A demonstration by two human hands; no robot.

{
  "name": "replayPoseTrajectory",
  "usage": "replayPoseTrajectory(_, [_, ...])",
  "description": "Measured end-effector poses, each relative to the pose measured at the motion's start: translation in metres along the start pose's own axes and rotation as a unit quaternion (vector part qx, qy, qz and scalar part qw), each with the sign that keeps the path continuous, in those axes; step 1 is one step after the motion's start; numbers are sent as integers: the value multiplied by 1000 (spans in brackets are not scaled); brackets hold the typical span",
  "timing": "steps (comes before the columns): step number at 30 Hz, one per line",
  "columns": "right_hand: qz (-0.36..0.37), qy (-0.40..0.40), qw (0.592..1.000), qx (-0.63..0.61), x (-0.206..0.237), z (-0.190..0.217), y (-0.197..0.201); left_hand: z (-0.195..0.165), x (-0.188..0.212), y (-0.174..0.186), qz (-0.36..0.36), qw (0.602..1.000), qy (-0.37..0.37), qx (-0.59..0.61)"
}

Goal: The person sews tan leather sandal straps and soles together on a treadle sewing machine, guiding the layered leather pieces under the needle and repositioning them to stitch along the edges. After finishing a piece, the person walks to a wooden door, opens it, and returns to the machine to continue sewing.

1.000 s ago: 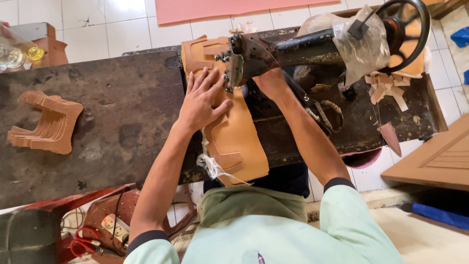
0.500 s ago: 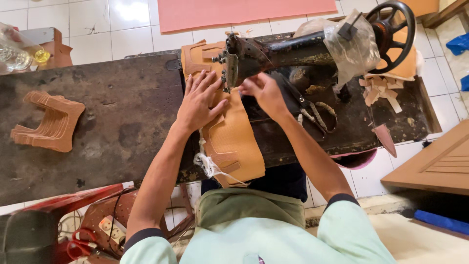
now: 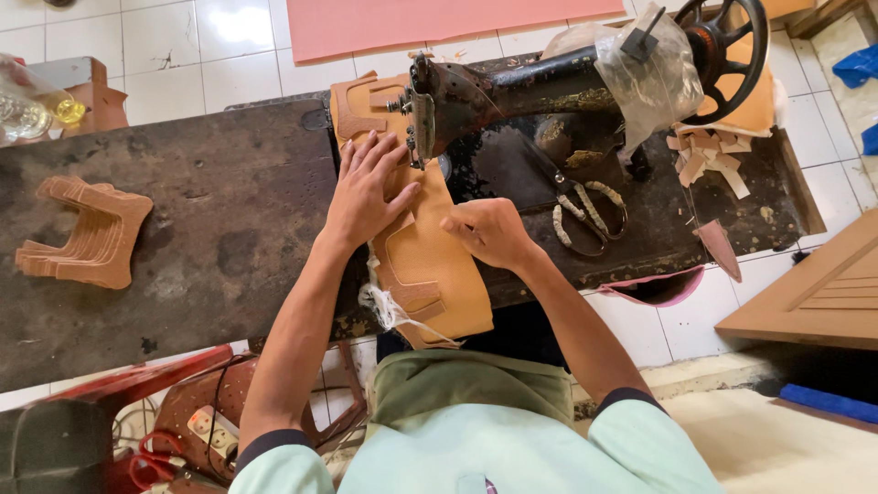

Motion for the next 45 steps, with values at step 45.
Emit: replayPoseTrajectory(45, [220,-152,524,-809,73,83,-123,-6,-8,14,-59,998,-16,22])
Point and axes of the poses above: each hand's wrist, its own x-axis away from the middle knuckle, its own y-axis out of the back of the hand, z = x × y, the point moved 7 cm from there along -x, towards the middle knuckle, and after that the axes turned 4 degrees about -y, right-handed, at the moved point
